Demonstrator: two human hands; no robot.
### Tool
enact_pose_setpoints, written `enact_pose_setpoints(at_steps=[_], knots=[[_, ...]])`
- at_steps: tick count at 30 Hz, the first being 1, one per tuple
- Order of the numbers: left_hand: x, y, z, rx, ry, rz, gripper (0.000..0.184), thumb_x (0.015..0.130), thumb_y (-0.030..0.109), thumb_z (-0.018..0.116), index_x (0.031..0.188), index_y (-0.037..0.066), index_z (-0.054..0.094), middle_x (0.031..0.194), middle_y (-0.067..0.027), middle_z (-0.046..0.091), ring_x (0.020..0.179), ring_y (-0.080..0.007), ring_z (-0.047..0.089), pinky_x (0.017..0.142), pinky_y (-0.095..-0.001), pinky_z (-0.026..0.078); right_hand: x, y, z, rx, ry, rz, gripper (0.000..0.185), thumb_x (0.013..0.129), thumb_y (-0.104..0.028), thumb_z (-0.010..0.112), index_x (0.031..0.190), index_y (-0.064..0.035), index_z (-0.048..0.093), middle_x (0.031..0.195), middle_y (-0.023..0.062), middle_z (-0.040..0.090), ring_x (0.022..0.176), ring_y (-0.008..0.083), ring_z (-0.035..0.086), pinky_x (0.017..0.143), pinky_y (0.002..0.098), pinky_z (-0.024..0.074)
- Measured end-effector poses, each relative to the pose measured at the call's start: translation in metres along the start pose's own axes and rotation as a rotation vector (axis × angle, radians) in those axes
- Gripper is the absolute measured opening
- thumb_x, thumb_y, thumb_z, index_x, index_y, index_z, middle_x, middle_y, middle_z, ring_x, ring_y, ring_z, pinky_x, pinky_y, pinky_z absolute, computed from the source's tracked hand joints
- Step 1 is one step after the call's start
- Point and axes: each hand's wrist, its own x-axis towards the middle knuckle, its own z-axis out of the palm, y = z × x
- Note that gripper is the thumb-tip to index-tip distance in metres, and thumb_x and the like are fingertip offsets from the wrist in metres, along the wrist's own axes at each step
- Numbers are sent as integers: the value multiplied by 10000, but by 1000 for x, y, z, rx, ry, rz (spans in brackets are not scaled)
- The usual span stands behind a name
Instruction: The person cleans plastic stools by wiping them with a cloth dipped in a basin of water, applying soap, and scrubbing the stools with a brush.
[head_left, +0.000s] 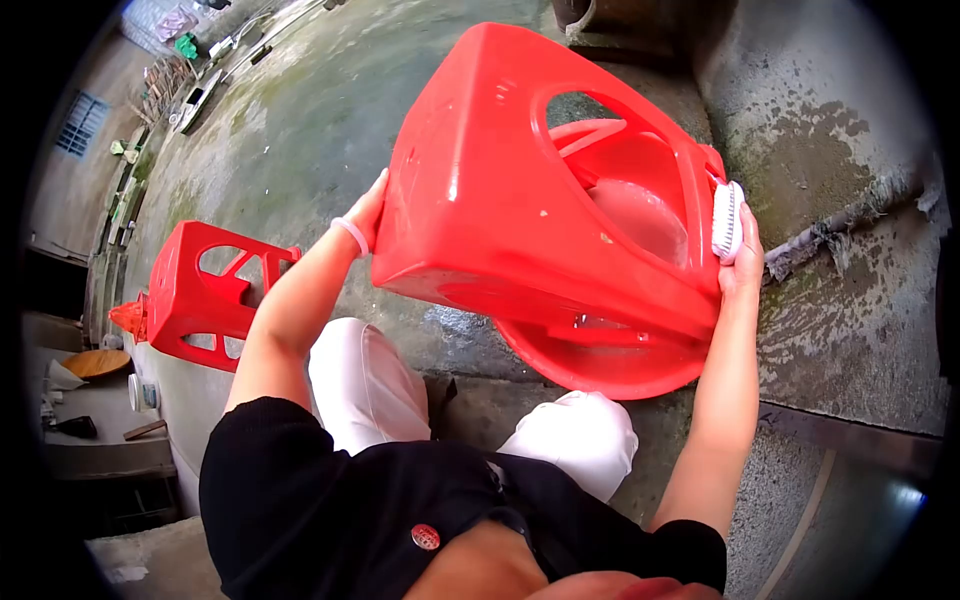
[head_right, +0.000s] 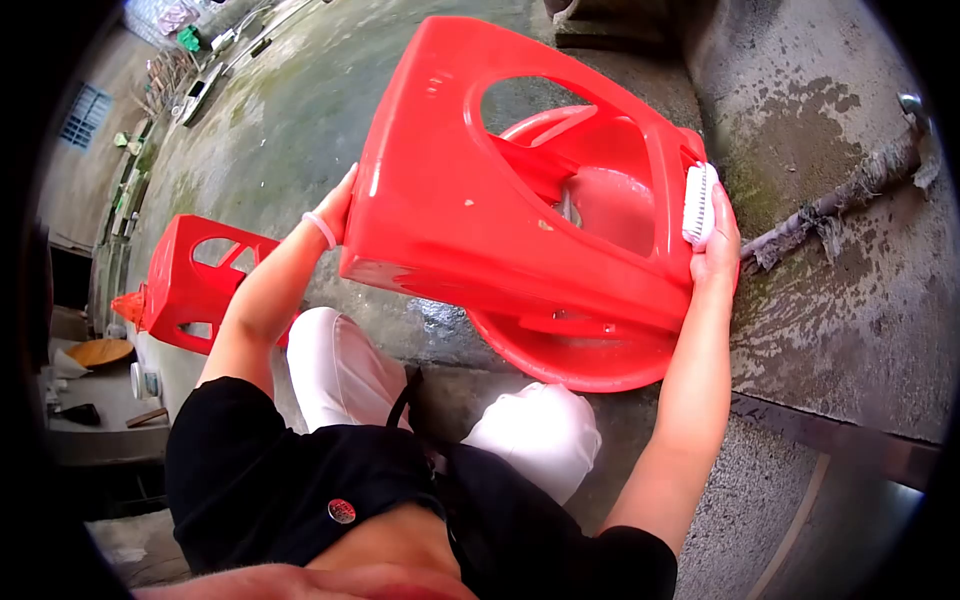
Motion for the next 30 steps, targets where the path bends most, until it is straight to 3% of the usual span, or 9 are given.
enact_pose_setpoints(at_steps=[4,8,13,15,18,21,24,27,30], knots=[[-6,-2,19,-26,-55,84,577,950,585,406,1240,120,586,1205,-56,641,1052,-205,629,895,-410,518,-22,-3,9,-13,81,-168,367,913,-243,607,1178,11,610,1044,60,679,872,128,659,753,270,526],[11,24,29,59,-175,400,594,936,610,413,1224,124,596,1142,-46,670,957,-192,665,845,-385,543,-47,-32,13,0,42,-360,365,938,-277,556,1189,-14,584,1052,82,669,927,168,653,832,322,529],[39,92,42,105,-113,532,702,854,692,494,1071,43,650,970,-87,690,825,-189,671,712,-352,553,-89,-30,25,23,179,-564,466,954,-364,488,1255,-11,528,1163,84,619,1045,195,601,940,348,460],[2,97,84,186,-106,831,647,891,626,506,1123,36,636,1010,-99,683,852,-174,663,745,-323,540,-109,-17,30,165,146,-562,481,954,-380,478,1278,-26,513,1195,84,604,1089,203,578,970,355,436],[75,148,31,535,-93,1210,644,921,544,525,1246,-10,568,1057,-85,672,877,-168,644,803,-307,515,-122,17,31,251,170,-507,506,958,-416,454,1312,-55,481,1221,67,589,1122,201,556,993,365,414],[101,161,36,692,-40,1271,620,942,475,520,1299,-32,518,1057,-104,672,874,-197,627,842,-313,494,-123,61,21,216,253,-424,483,963,-416,469,1296,-67,441,1120,49,557,1014,181,556,901,364,445],[50,146,84,529,55,857,584,956,432,503,1310,-32,493,1129,-161,648,981,-220,611,923,-311,454,-126,99,5,102,264,-354,463,936,-363,570,1260,-62,433,1054,48,533,946,153,544,814,321,461],[89,137,85,959,272,1219,616,940,449,533,1292,-55,492,1199,-165,615,1097,-224,575,964,-310,426,-121,139,-19,-53,350,-217,448,952,-387,545,1252,-70,444,1020,25,563,895,140,565,787,304,463],[18,97,152,875,201,1488,560,949,362,549,1349,-14,439,1314,-170,531,1208,-238,503,1010,-308,382,-118,143,-23,-90,397,-292,451,956,-380,545,1239,-44,443,992,26,564,853,125,554,760,298,458]])
